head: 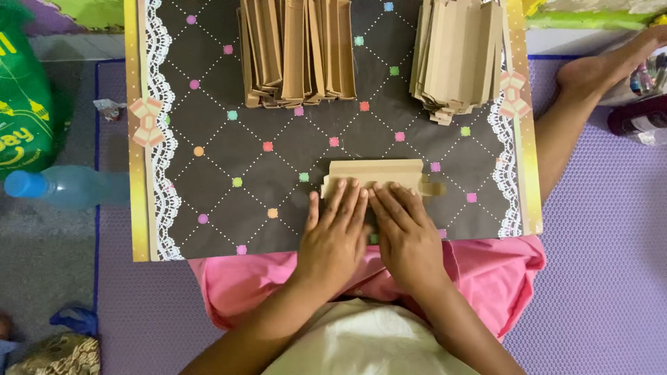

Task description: The person folds flat brown paper pieces into small rectangular boxes by hand. They fold the sides and bottom flaps to form the box shape, then place the finished items into a stack on the table.

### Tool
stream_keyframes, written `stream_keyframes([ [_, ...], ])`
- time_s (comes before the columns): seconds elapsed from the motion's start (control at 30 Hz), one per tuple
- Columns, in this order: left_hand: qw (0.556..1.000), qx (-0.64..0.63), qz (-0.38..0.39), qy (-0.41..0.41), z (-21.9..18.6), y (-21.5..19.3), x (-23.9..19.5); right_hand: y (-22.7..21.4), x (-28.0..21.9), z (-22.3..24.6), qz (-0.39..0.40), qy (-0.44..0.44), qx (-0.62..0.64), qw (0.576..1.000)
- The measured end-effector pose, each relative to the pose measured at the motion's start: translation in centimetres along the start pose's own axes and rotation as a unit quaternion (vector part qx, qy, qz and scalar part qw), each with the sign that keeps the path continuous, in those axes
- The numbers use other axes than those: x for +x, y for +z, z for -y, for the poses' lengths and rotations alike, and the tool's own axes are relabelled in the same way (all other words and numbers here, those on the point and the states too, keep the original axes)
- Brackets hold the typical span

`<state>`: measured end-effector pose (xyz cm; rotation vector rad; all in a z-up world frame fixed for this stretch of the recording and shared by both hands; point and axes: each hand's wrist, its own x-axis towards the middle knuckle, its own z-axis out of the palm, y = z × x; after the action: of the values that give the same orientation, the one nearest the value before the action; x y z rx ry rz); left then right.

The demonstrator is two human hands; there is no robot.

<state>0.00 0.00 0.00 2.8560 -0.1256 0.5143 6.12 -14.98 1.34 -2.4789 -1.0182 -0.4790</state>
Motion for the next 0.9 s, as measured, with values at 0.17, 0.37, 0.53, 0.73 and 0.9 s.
stream_keyframes([
  [0.17, 0.999, -0.021, 0.041, -0.026, -0.2, -1.5, 0.3, -1.3, 0.3, -0.6, 0.040, -0.019, 0.027, 0.999],
  [0.37, 0.996, -0.021, 0.076, -0.033, 1.2, -3.9, 1.2, -2.3, 0.7, -2.4, 0.100, -0.030, 0.059, 0.993],
  [0.53, 0.995, -0.059, 0.077, -0.035, 2.1, -4.2, 1.3, -3.0, 0.6, -4.4, 0.106, -0.058, 0.096, 0.988],
  [0.73, 0.998, -0.063, 0.022, -0.019, 3.5, -3.5, 1.7, -1.7, -0.7, -5.3, 0.067, -0.013, 0.056, 0.996],
  [0.9, 0.997, -0.076, -0.009, -0.018, 3.6, -3.9, 3.0, -2.5, 2.0, -4.5, 0.025, -0.039, 0.044, 0.998],
])
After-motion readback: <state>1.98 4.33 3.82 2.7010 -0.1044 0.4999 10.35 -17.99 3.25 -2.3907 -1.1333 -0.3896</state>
